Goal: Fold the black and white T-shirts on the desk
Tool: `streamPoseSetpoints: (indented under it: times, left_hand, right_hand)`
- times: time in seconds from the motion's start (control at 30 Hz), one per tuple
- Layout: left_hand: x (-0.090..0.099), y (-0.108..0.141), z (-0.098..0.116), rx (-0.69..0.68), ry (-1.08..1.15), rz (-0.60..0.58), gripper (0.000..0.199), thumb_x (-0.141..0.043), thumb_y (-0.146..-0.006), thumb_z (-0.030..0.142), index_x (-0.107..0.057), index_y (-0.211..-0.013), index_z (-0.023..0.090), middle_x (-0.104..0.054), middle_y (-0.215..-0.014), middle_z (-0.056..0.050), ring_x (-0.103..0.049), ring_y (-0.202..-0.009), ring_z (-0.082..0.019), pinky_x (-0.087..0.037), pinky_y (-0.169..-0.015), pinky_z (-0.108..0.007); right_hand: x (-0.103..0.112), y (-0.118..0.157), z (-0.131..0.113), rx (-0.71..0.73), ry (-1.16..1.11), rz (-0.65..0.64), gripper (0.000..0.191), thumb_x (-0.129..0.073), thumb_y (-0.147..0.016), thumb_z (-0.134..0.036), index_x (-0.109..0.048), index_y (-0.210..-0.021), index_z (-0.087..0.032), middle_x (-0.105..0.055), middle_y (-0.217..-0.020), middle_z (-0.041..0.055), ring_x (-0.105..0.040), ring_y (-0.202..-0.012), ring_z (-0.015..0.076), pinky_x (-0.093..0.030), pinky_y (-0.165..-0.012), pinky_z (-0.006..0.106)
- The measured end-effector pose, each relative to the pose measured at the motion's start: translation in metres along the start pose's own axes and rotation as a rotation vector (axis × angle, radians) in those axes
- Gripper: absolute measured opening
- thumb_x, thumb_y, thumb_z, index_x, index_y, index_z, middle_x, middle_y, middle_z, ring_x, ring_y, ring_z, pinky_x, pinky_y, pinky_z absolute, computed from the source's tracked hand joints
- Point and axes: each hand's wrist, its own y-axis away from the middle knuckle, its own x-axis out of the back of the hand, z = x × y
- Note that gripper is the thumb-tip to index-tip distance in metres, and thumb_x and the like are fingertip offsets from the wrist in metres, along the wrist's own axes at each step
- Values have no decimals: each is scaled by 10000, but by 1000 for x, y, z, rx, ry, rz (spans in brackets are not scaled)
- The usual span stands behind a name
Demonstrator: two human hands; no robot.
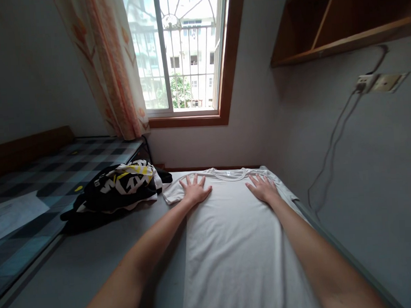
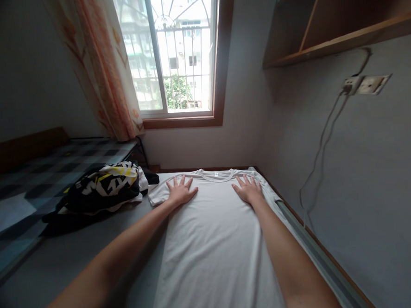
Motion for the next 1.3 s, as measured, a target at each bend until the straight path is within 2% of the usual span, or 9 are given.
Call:
streamPoseSetpoints:
  times: [0.37,0.53,0.63,0.73,0.87,0.93,1.03,1.17,1.3]
  left_hand:
    - [2,16,3,7,-3,23,679,-282,-884,661,-371,-1484,356,-235,-1604,-45,-114,-1450,-447,-37,-1077,-733]
    - [2,16,2,2,87,93,670,-361,-889,645,-437,-1453,290,-299,-1578,-80,-181,-1447,-407,-84,-1120,-681]
    - [8,11,-4,2,245,224,545,-383,-944,498,-540,-1365,191,-405,-1510,-128,-321,-1410,-305,-220,-1170,-506]
    - [17,14,-24,-70,363,325,418,-361,-945,225,-595,-1282,147,-534,-1392,-119,-456,-1314,-206,-333,-1136,-331]
    - [23,34,-61,-171,304,296,557,-356,-815,12,-583,-1290,194,-606,-1296,-62,-547,-1205,-175,-397,-1077,-287]
    - [23,48,-78,-151,199,251,524,-371,-836,46,-576,-1297,186,-589,-1322,-76,-538,-1221,-196,-395,-1072,-308]
    - [22,63,-94,-151,49,168,431,-393,-928,236,-547,-1323,159,-522,-1410,-113,-458,-1317,-235,-320,-1125,-352]
    - [22,73,-100,-167,-62,56,562,-393,-943,452,-446,-1420,159,-381,-1530,-124,-279,-1440,-262,-184,-1181,-391]
    - [24,76,-100,-161,-71,47,583,-382,-933,526,-457,-1440,246,-336,-1563,-75,-205,-1463,-308,-136,-1184,-425]
  right_hand:
    - [3,18,0,47,-3,-19,671,-157,-953,-589,-278,-1537,-280,-197,-1615,64,-179,-1466,314,-160,-1162,528]
    - [10,35,21,-69,87,175,701,-143,-966,-552,-290,-1534,-168,-247,-1592,129,-201,-1453,330,-183,-1151,526]
    - [13,47,34,-80,118,196,690,-180,-971,-516,-348,-1504,-112,-297,-1566,163,-235,-1439,335,-196,-1150,508]
    - [11,57,33,92,115,179,659,-213,-972,-481,-387,-1480,-99,-301,-1566,159,-215,-1454,288,-163,-1174,456]
    - [3,67,12,219,32,93,659,-191,-971,-525,-356,-1502,-170,-267,-1585,130,-217,-1460,274,-184,-1172,464]
    - [-1,71,3,205,0,38,668,-165,-967,-557,-335,-1514,-213,-256,-1591,114,-216,-1460,288,-191,-1165,491]
    - [-4,74,-2,186,-11,-1,674,-162,-961,-580,-329,-1518,-239,-237,-1599,100,-201,-1464,292,-176,-1166,503]
    - [-4,78,0,187,0,2,668,-192,-957,-580,-326,-1520,-248,-232,-1602,88,-192,-1467,286,-170,-1171,490]
    - [-3,81,1,169,13,-4,661,-199,-958,-564,-316,-1525,-244,-225,-1604,86,-195,-1467,282,-172,-1170,491]
